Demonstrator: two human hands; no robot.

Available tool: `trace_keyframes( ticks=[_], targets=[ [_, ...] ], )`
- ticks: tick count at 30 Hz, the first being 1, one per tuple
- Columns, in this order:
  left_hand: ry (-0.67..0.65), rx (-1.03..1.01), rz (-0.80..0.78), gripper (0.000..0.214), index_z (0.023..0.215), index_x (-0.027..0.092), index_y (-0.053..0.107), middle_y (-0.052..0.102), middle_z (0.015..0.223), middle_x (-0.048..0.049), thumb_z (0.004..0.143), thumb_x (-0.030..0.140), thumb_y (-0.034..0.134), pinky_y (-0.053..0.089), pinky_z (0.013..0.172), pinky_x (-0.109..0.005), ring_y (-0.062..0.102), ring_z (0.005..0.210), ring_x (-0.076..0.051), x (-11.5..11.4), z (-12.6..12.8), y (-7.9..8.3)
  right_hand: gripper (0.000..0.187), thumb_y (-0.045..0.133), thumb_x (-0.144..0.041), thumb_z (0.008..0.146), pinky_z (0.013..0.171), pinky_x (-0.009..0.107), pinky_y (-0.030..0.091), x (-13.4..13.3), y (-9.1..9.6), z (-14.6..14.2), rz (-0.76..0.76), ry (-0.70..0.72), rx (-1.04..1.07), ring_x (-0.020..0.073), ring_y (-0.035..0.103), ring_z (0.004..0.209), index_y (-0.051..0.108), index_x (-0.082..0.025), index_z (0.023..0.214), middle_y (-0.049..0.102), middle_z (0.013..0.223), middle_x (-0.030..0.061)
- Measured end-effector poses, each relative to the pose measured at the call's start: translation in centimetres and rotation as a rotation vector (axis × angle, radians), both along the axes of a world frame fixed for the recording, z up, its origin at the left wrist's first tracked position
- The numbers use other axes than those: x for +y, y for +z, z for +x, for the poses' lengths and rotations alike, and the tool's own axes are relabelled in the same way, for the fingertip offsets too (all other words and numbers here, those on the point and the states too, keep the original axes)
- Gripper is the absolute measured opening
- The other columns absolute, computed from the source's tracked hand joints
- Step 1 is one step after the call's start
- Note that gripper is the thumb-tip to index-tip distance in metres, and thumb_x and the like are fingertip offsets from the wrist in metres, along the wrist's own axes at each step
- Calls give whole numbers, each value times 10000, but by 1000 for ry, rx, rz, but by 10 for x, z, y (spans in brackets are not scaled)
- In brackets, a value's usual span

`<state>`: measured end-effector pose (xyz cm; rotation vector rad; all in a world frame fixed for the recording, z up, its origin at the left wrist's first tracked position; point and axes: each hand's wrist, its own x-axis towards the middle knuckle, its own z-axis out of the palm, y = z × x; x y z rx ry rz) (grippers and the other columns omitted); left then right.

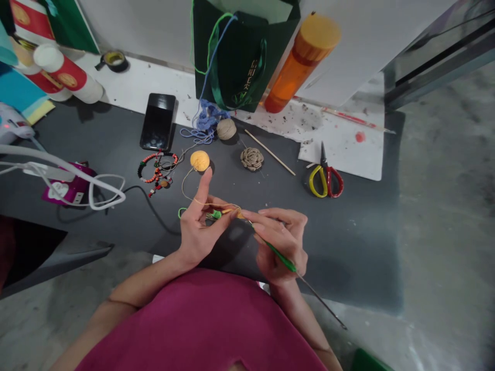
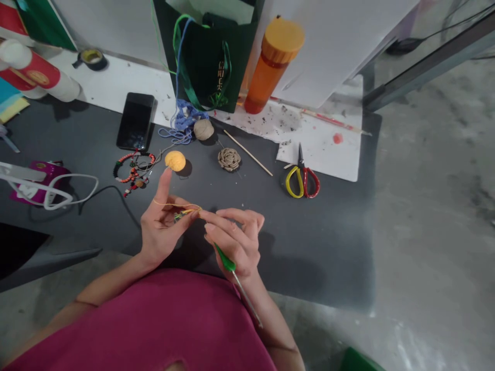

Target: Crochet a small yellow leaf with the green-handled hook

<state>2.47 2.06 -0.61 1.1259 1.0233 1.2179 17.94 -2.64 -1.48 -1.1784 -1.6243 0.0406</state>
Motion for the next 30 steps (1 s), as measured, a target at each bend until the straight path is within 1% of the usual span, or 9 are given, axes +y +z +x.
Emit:
trace_keyframes(
  ticks=[4,7,11,14,16,19,23,27,30],
  targets=[
    [-95,-235,-188,1004,1629,310,381,757,778,48,770,235,895,578,735,-194,705,717,-97,3,2,2,253,634,-191,989,791,433,509,1,-7,-1,62,-16,-51,240,734,943,660,-318,1207,861,1055,-2],
    [-131,-390,-265,1062,1644,350,325,743,765,70,763,211,901,571,717,-174,701,709,-81,2,5,2,235,662,-198,976,774,412,519,4,-10,-3,92,-14,-41,231,751,931,684,-294,1190,860,1047,14],
    [-139,-467,-301,1111,1647,380,291,726,748,86,747,184,913,557,706,-157,686,699,-68,0,6,6,254,669,-167,963,747,397,528,7,-10,-6,114,-41,-33,215,764,882,700,-305,1174,863,1010,3],
    [-177,-525,-380,1152,1655,392,255,723,753,92,738,170,915,543,701,-151,672,693,-60,1,5,9,278,695,-123,931,747,398,539,8,-10,-8,106,-24,-11,212,768,876,710,-282,1158,862,1035,21],
    [-221,-569,-457,1185,1668,385,206,725,754,91,740,168,910,536,703,-154,665,689,-60,1,5,9,279,712,-104,911,749,396,550,9,-10,-11,97,-7,59,200,771,849,715,-273,1133,860,1039,22],
    [-290,-614,-562,1263,1691,339,79,734,765,81,748,170,902,524,706,-155,659,680,-60,2,3,8,224,671,-129,944,730,390,567,9,-12,-17,51,18,252,181,775,779,711,-283,1100,850,969,-3],
    [-331,-642,-623,1351,1684,290,-77,736,766,81,755,171,896,513,693,-160,675,689,-69,3,2,5,214,604,-152,986,722,403,582,11,-14,-22,28,24,431,196,782,758,681,-265,1151,806,857,-7],
    [-297,-623,-618,1297,1694,308,13,720,753,97,750,153,889,524,741,-178,670,700,-72,3,0,4,209,569,-171,1005,654,364,582,10,-16,-22,106,-44,432,161,731,659,651,-262,1175,735,837,-15],
    [-293,-618,-613,1235,1692,330,93,712,752,95,758,171,884,526,757,-185,664,703,-74,3,0,3,119,564,-239,1014,653,359,589,6,-17,-19,27,-129,492,150,709,653,645,-273,1094,686,864,-9]
  ],
)
